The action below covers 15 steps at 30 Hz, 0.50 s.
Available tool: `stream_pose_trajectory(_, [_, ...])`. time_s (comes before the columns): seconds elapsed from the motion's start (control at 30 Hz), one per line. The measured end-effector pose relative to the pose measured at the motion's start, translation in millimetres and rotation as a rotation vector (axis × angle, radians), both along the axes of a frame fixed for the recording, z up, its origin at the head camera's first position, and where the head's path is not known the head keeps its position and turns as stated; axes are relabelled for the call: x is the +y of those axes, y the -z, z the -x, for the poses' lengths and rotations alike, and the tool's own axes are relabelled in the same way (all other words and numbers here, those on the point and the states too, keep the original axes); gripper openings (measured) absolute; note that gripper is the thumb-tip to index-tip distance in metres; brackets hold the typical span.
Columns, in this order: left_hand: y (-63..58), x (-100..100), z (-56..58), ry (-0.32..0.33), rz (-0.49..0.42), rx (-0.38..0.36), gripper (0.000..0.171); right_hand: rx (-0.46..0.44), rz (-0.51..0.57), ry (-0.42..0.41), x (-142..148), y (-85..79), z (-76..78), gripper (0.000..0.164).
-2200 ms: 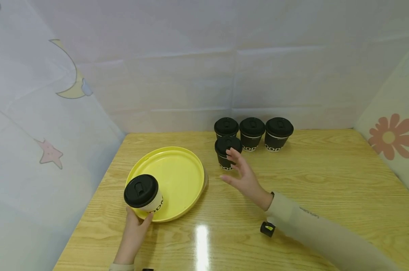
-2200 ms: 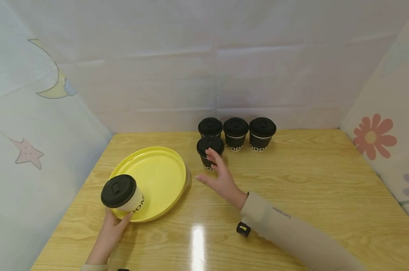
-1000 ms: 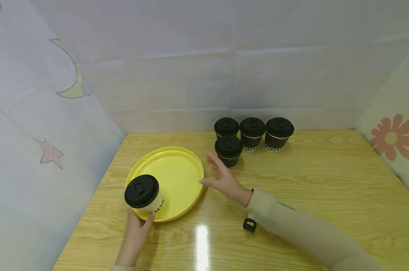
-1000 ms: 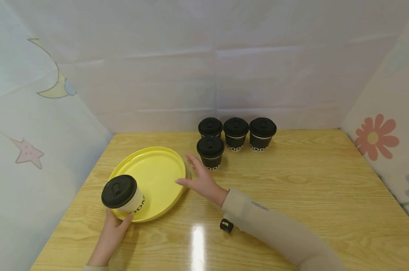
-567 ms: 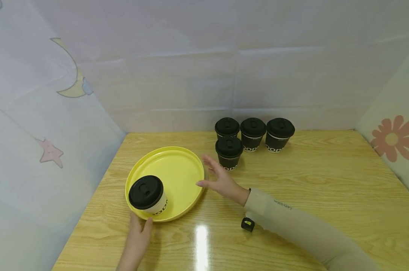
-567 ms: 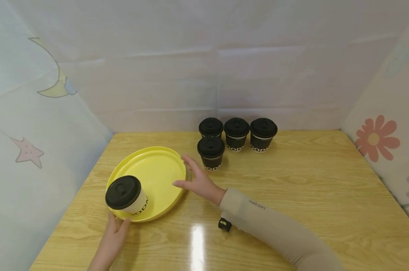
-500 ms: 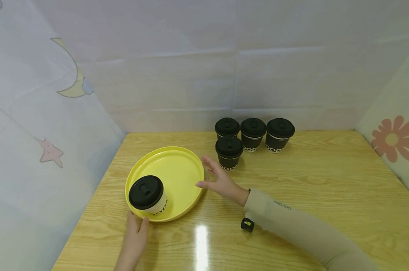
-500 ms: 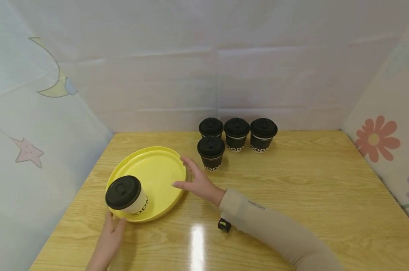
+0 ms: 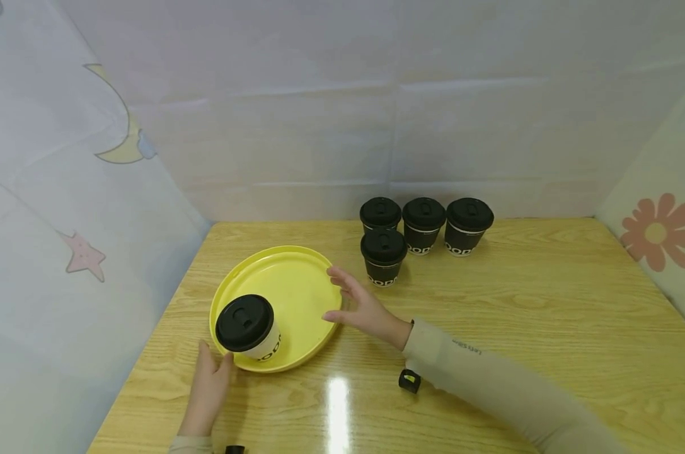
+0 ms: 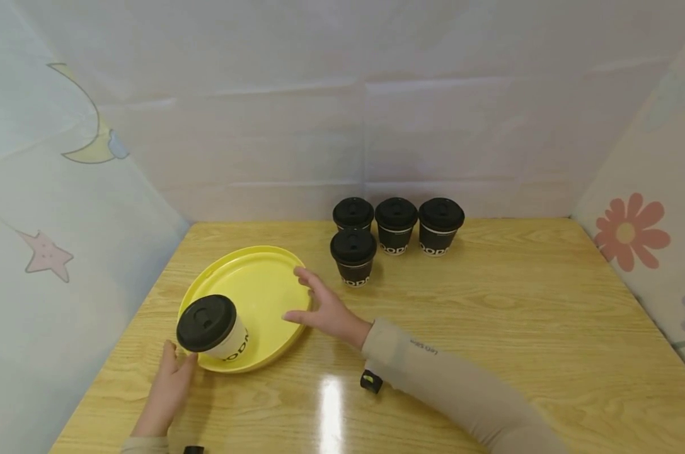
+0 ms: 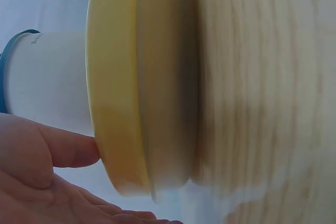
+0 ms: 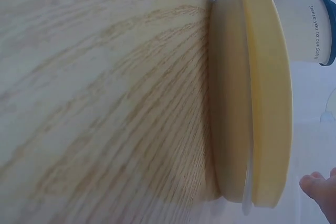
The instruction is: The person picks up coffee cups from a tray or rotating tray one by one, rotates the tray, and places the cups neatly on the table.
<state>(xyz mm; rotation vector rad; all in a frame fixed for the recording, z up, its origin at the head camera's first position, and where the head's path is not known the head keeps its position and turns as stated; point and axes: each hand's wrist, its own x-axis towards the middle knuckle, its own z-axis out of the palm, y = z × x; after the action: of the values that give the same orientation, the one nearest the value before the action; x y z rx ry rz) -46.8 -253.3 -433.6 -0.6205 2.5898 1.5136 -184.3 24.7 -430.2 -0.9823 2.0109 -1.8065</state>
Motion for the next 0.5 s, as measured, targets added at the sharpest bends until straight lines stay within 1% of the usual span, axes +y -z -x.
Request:
stream_pose_trajectory(0.17, [5.1, 1, 1.9, 0.001, -0.023, -0.002, 0.073, -0.009, 0.003, -0.025, -2, 0.0, -1.6, 0.081])
stream_pose_trajectory(0.37, [4.9, 11, -0.6, 0.003, -0.053, 0.012, 0.079, -0.012, -0.006, -0.078, -4, -2.0, -2.2, 0.081])
stream_pose_trajectory(0.4, [4.8, 13, -1.5, 0.002, -0.052, 0.018, 0.079, -0.011, -0.007, -0.087, -4, -2.1, -2.3, 0.081])
stream_pose_trajectory(0.5, [5.5, 21, -4.1, 0.002, -0.036, 0.072, 0.076, -0.014, -0.009, -0.105, -4, -2.2, -2.1, 0.081])
